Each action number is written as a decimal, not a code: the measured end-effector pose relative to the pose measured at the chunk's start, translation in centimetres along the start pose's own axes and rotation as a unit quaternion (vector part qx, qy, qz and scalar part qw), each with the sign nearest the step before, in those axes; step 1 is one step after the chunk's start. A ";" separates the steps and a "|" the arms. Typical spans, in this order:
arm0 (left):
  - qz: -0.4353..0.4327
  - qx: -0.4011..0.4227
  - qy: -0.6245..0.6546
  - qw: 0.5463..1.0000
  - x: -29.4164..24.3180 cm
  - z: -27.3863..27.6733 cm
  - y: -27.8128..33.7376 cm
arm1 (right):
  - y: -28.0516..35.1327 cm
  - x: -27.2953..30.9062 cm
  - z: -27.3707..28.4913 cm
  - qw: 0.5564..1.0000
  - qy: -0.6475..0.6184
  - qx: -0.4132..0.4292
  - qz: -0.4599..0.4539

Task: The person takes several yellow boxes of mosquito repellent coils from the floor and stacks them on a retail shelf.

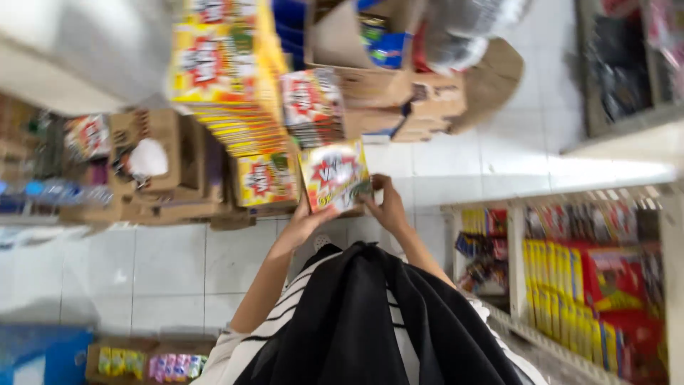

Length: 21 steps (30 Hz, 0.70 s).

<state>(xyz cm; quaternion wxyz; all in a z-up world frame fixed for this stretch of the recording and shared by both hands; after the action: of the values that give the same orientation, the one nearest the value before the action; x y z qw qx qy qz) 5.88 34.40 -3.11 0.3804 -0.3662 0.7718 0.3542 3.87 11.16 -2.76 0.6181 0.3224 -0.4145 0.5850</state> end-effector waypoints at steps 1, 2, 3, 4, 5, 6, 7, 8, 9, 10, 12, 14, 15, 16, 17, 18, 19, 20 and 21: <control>-0.019 0.019 -0.014 1.000 0.2 -2.0 -1.4 | 0.3 1.1 3.0 0.996 0.045 -0.062 0.051; -0.024 0.048 -0.032 0.998 0.5 -4.3 -2.6 | 0.9 2.4 6.1 0.983 0.094 -0.119 0.106; -0.029 0.077 -0.050 0.995 0.7 -6.5 -3.5 | 2.1 3.4 8.4 0.978 0.120 -0.130 0.109; -0.041 0.107 -0.067 0.991 1.0 -9.0 -4.8 | 2.7 4.4 10.9 0.972 0.148 -0.142 0.117; -0.043 0.140 -0.083 0.986 1.6 -11.7 -5.8 | 3.3 5.3 13.2 0.964 0.176 -0.153 0.125; -0.045 0.175 -0.098 0.979 2.4 -14.5 -6.4 | 4.0 6.3 14.7 0.955 0.215 -0.121 0.164; -0.046 0.210 -0.113 0.970 3.2 -17.2 -7.3 | 4.7 7.1 16.0 0.942 0.253 -0.086 0.202; -0.055 0.240 -0.124 0.961 4.1 -19.7 -7.7 | 5.7 7.5 17.3 0.927 0.288 -0.046 0.236; -0.063 0.270 -0.135 0.951 4.9 -22.3 -8.2 | 6.2 6.9 19.7 0.932 0.306 -0.057 0.184; -0.069 0.293 -0.142 0.943 5.8 -24.5 -7.7 | 6.9 5.9 22.0 0.936 0.320 -0.059 0.131; 0.039 0.316 -0.092 0.944 7.1 -28.3 -8.1 | 8.8 3.0 26.8 0.950 0.301 -0.081 -0.009; 0.090 0.342 -0.092 0.931 6.9 -32.2 -8.7 | 11.9 0.3 32.5 0.952 0.258 -0.145 -0.077; 0.091 0.359 -0.116 0.922 6.7 -34.1 -8.8 | 13.6 -0.5 35.0 0.947 0.250 -0.191 -0.057; 0.104 0.374 -0.138 0.911 7.1 -35.7 -8.0 | 16.1 -1.4 36.9 0.967 0.127 -0.213 -0.049; 0.091 0.395 -0.129 0.905 7.2 -37.5 -8.5 | 18.3 -2.2 38.3 0.972 0.003 -0.233 -0.039; 0.084 0.411 -0.120 0.900 7.2 -39.0 -9.2 | 20.7 -2.4 39.0 0.968 -0.007 -0.250 -0.021; 0.076 0.426 -0.111 0.895 7.3 -40.4 -9.6 | 23.2 -2.3 39.7 0.964 -0.017 -0.266 -0.002; 0.049 0.440 -0.111 0.890 7.1 -42.1 -10.3 | 24.6 -2.2 40.4 0.957 -0.026 -0.287 0.024; 0.023 0.453 -0.111 0.884 7.0 -44.1 -10.6 | 25.7 -2.2 40.6 0.953 -0.021 -0.301 0.032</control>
<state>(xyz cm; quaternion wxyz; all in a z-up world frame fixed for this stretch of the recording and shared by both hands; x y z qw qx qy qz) -2.82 -9.14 8.35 0.5796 -0.0949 0.8092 0.0128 -27.02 -22.95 11.23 0.6588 0.1202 -0.5938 0.4460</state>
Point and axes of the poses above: each hand's wrist, its own y-axis away from the middle knuckle, its own z-axis out of the back of the hand, x = y × z, the point moved 4 cm from there along -y, towards the middle knuckle, and after that the axes turned 1 degree about x, right-handed, at the moved point
